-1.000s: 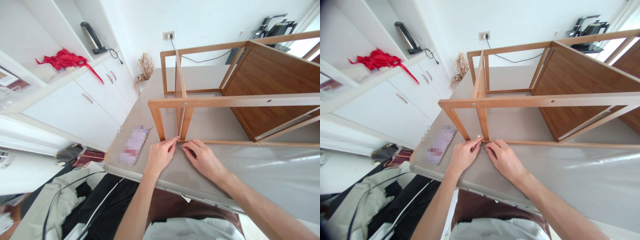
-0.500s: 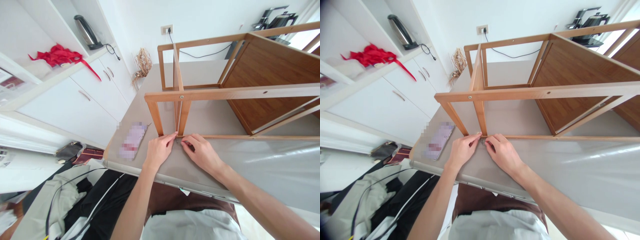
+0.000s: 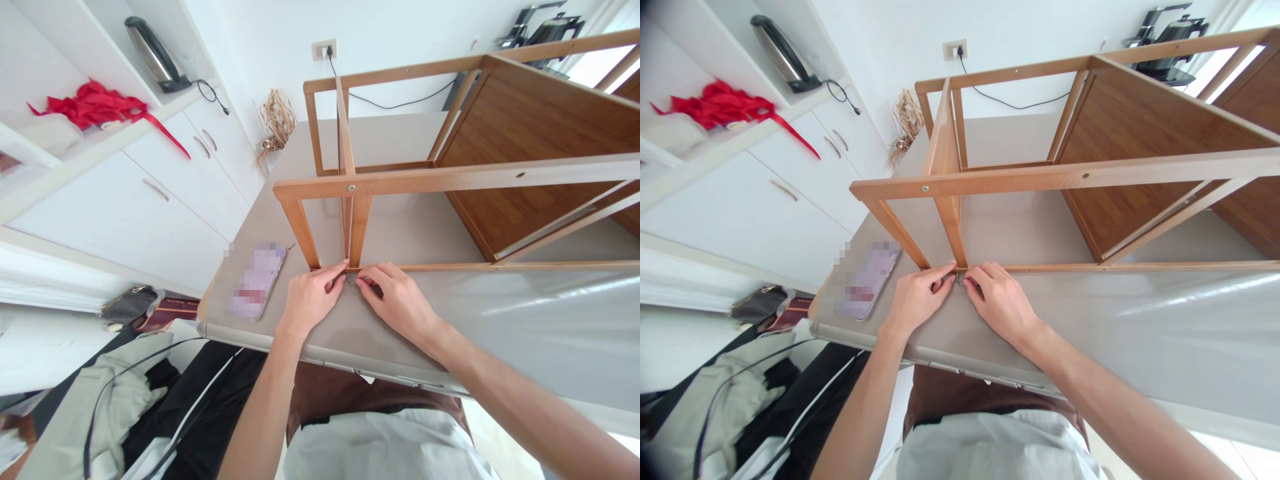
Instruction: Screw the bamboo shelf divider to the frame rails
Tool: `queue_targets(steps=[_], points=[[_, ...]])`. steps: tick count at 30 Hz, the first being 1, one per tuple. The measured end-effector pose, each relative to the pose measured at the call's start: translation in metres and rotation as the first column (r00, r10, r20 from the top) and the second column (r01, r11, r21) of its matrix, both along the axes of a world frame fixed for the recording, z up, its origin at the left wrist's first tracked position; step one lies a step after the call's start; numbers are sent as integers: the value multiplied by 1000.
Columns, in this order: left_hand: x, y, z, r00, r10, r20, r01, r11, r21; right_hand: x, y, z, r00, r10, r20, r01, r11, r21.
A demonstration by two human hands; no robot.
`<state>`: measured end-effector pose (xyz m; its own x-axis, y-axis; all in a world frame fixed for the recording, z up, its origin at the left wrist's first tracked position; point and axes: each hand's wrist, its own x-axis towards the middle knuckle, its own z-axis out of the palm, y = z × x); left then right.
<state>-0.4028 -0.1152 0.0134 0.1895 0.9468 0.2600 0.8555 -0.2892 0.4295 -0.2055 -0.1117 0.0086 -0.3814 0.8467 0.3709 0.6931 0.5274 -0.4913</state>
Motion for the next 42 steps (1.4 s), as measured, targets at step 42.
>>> queue_targets(steps=[42], points=[[0,0,-3,1000,3,4,-3,1000,-16,3,-3,8,965,57,255,-70,997,43]])
